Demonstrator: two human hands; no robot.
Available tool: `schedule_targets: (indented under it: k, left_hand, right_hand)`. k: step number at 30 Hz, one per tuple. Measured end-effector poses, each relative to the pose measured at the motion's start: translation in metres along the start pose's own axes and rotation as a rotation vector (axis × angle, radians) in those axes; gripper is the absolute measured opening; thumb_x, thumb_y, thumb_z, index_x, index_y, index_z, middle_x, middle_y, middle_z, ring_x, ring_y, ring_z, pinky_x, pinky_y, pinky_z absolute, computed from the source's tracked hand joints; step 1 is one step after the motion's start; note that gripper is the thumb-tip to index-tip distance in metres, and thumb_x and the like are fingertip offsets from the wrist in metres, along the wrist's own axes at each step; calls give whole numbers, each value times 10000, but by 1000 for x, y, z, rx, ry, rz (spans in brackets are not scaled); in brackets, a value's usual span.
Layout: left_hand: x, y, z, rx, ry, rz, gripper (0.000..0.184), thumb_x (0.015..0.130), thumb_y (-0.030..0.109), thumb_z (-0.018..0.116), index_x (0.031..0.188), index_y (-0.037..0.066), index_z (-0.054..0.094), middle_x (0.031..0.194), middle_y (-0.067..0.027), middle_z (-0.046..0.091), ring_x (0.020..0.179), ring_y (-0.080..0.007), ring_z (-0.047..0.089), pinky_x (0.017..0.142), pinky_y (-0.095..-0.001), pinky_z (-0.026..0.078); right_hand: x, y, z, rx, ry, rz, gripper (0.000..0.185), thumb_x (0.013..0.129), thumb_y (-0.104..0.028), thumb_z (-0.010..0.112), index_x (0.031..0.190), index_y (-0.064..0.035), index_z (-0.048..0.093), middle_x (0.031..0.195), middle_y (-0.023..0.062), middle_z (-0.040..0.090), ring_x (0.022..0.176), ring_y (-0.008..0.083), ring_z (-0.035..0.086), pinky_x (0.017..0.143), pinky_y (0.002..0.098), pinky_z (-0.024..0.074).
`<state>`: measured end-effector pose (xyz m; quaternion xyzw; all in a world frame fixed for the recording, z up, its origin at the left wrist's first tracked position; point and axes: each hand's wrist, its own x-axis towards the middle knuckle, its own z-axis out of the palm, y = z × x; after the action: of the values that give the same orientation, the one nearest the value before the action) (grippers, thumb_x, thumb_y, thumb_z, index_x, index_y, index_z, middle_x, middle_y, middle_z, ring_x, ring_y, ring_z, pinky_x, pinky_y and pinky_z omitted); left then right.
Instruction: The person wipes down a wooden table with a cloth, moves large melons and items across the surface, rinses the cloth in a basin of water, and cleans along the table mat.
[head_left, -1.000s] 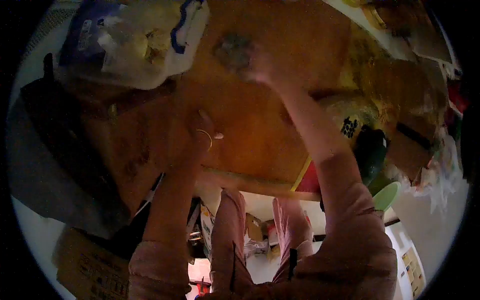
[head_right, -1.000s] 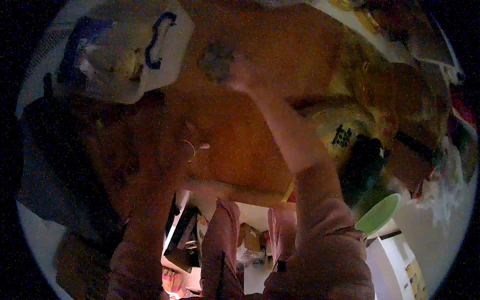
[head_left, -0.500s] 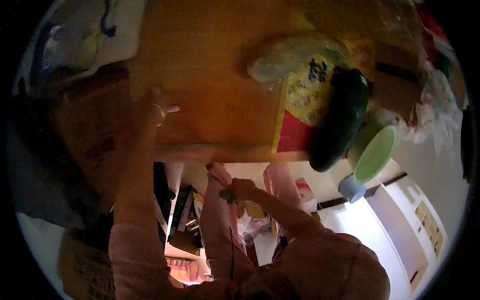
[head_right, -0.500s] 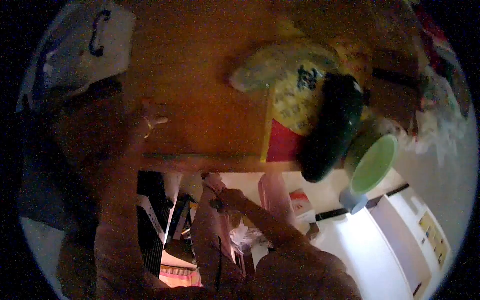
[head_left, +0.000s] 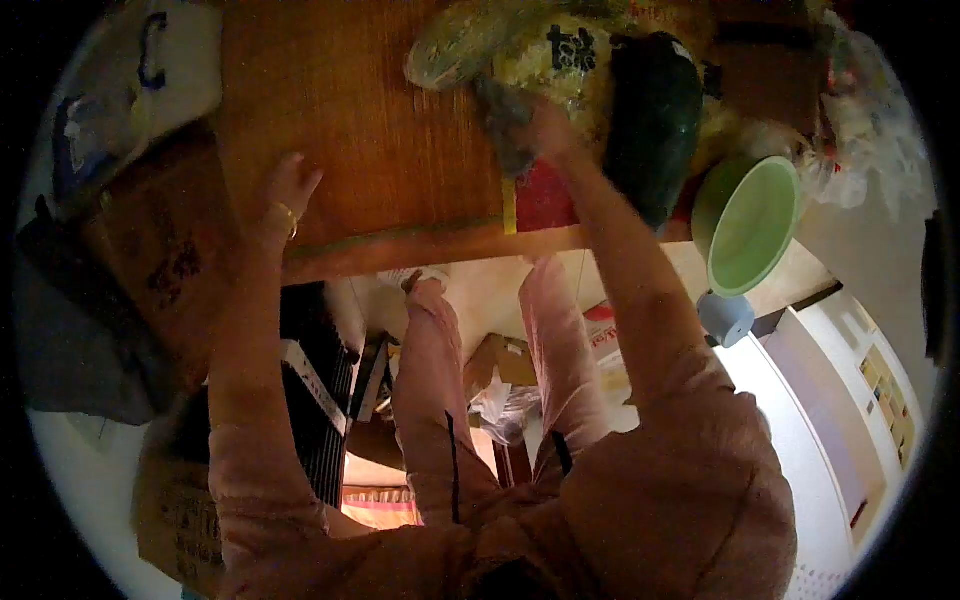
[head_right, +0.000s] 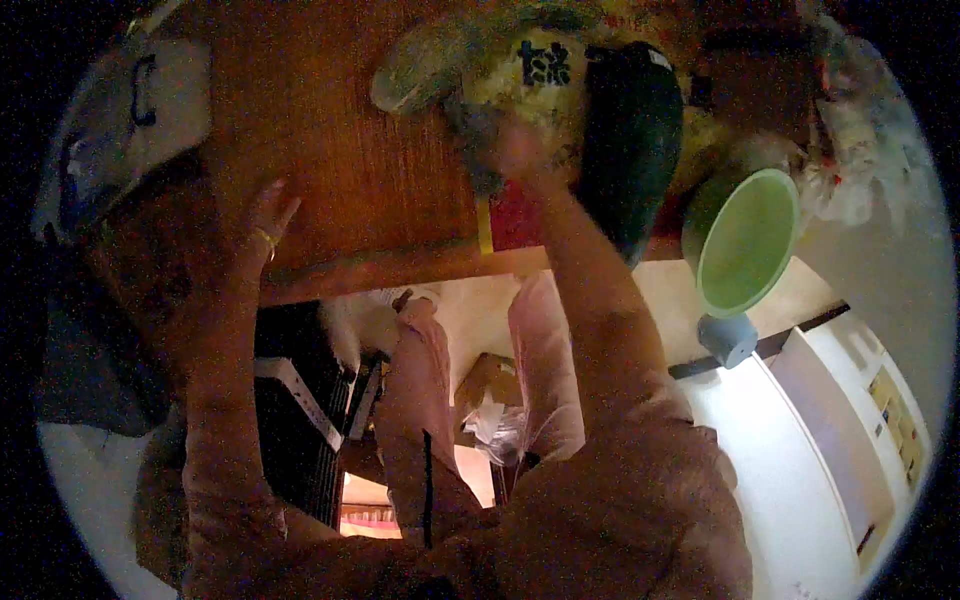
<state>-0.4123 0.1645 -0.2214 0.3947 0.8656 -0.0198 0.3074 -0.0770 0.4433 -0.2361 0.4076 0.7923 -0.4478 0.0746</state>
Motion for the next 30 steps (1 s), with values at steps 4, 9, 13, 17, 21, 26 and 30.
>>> schedule_targets:
  k: [4,9,13,17,21,26,30]
  left_hand:
    - [6,53,18,-362,24,42,446,800,249,666,1134,20,480,1056,-138,577,992,-255,559,870,-360,450]
    - [-6,136,23,-511,-53,41,416,813,234,642,1141,37,479,1115,-156,533,1009,-280,543,883,-366,439]
    - [-32,172,12,-466,98,191,580,778,303,675,1230,46,416,1171,-159,500,1082,-309,476,924,-409,397]
    - [-10,230,-44,-286,373,233,755,715,340,722,1300,48,345,1288,-171,409,1210,-346,355,1017,-421,303]
    - [41,292,-87,-34,429,285,839,703,405,720,1340,57,299,1329,-179,365,1257,-352,301,1031,-420,297]
    - [111,319,-76,99,21,145,962,619,485,750,1348,54,293,1302,-194,413,1216,-341,386,980,-416,371]
    - [108,302,-77,-8,57,175,971,600,477,762,1337,31,313,1241,-194,479,1126,-335,481,947,-393,401]
  right_hand:
    - [-134,11,89,-130,-55,-58,583,629,-263,738,1163,-133,546,1022,135,530,930,313,554,799,384,457]
    - [-279,47,185,-281,-748,54,385,707,-353,660,1040,-168,598,1023,159,540,902,320,566,749,419,474]
    - [-282,-43,90,-60,-710,134,449,688,-333,689,1103,-196,590,1014,135,559,929,309,553,796,405,457]
    - [-263,-39,49,156,-419,-38,492,699,-341,693,1140,-168,559,997,129,533,926,316,549,792,401,466]
    - [-229,-56,-10,178,-114,24,561,664,-288,732,1170,-149,533,1054,130,533,978,304,534,824,390,458]
    - [-219,-39,-22,220,65,42,539,604,-151,720,1117,-85,570,1014,135,530,941,316,553,817,358,456]
    - [-239,-34,-22,122,49,1,515,609,-158,725,1098,-87,579,999,127,531,921,317,558,801,365,463]
